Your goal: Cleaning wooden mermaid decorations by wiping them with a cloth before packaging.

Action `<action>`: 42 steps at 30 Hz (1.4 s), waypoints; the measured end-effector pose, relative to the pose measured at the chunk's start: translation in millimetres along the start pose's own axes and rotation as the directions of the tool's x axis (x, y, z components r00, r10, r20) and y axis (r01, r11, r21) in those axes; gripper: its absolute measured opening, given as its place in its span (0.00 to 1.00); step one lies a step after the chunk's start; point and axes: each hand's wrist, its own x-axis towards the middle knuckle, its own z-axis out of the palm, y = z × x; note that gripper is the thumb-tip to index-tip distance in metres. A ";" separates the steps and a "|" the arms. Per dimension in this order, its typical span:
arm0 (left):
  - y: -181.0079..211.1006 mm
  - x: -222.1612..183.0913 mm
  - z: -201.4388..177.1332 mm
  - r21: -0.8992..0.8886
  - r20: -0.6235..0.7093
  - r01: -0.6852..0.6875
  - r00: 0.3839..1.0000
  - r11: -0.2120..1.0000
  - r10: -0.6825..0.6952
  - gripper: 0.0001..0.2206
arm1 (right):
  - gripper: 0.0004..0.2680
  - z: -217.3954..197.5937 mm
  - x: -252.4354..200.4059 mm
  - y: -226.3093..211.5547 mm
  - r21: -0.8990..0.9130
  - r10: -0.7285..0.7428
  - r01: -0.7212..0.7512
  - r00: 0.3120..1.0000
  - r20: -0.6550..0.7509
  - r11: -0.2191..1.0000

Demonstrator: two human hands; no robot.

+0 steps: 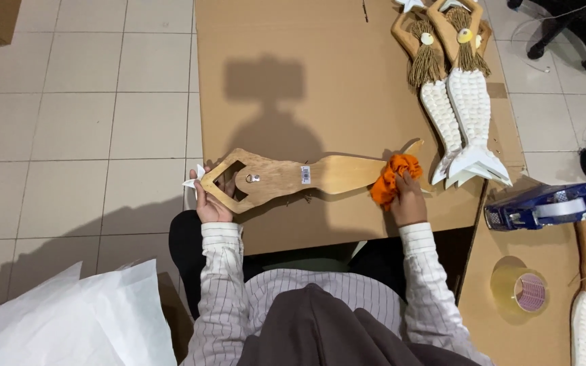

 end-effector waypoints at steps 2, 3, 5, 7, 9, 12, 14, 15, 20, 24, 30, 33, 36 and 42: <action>1.2 3.7 -8.2 0.028 0.021 -0.020 1.000 0.999 0.020 0.14 | 0.20 12.6 9.8 -6.8 -0.040 -0.120 0.117 0.988 -0.094 0.992; 1.9 1.4 -3.0 0.027 0.025 -0.019 1.000 0.999 0.019 0.14 | 0.20 2.8 10.7 -49.6 -0.040 -0.119 0.116 0.988 -0.097 0.992; 5.3 -4.9 5.7 0.063 -0.016 0.008 1.000 0.998 -0.007 0.15 | 0.16 -15.4 9.6 -136.2 0.168 -0.286 0.291 0.957 -0.053 0.942; 7.6 -16.6 31.1 0.131 -0.023 -0.014 1.000 0.991 0.017 0.14 | 0.19 -28.6 -1.8 -187.3 0.175 -0.354 0.350 0.935 -0.004 0.920; 9.4 -23.8 43.2 0.198 -0.025 -0.037 0.999 0.979 0.043 0.13 | 0.22 -28.1 -5.3 -194.2 0.186 -0.422 0.408 0.906 0.042 0.894; 11.3 -25.2 46.4 0.184 -0.036 -0.030 0.999 0.983 0.038 0.13 | 0.18 -5.1 8.3 -121.1 0.263 -0.432 0.415 0.902 0.006 0.871; 8.9 -25.9 51.2 0.222 -0.059 -0.033 0.997 0.974 0.047 0.14 | 0.27 10.3 18.8 -44.9 -0.513 -0.627 0.534 0.779 -0.012 0.672; 8.5 -26.2 52.9 0.219 -0.055 -0.029 0.998 0.975 0.042 0.14 | 0.27 -1.7 15.0 -37.6 -0.519 -0.625 0.529 0.781 -0.013 0.672; 8.7 -29.6 57.3 0.238 -0.069 -0.049 0.995 0.970 0.067 0.17 | 0.22 -31.8 -11.2 -4.0 -0.213 -0.140 0.070 0.932 -0.335 0.975; 7.3 -30.2 56.6 0.225 -0.062 -0.056 0.996 0.973 0.072 0.17 | 0.25 -36.3 -38.5 18.4 -0.175 -0.099 0.035 0.924 -0.370 0.984; 10.4 -27.7 48.1 0.216 -0.069 -0.040 0.996 0.976 0.056 0.18 | 0.20 -51.1 -49.0 28.7 -0.287 0.122 -0.218 0.940 -0.320 0.933; 9.1 -29.0 57.3 0.237 -0.062 -0.030 0.997 0.971 0.046 0.17 | 0.14 -70.6 -19.9 -12.4 -0.147 0.003 -0.076 0.896 -0.445 0.986; 10.2 -30.3 53.6 0.250 -0.065 -0.021 0.997 0.968 0.038 0.17 | 0.29 -54.2 -0.8 -36.0 -0.048 -0.157 0.150 0.963 -0.217 0.988; 14.1 -28.1 42.1 0.222 -0.069 -0.025 0.997 0.975 0.041 0.17 | 0.27 -26.8 -7.1 -19.6 -0.164 -0.135 0.097 0.961 -0.241 0.982</action>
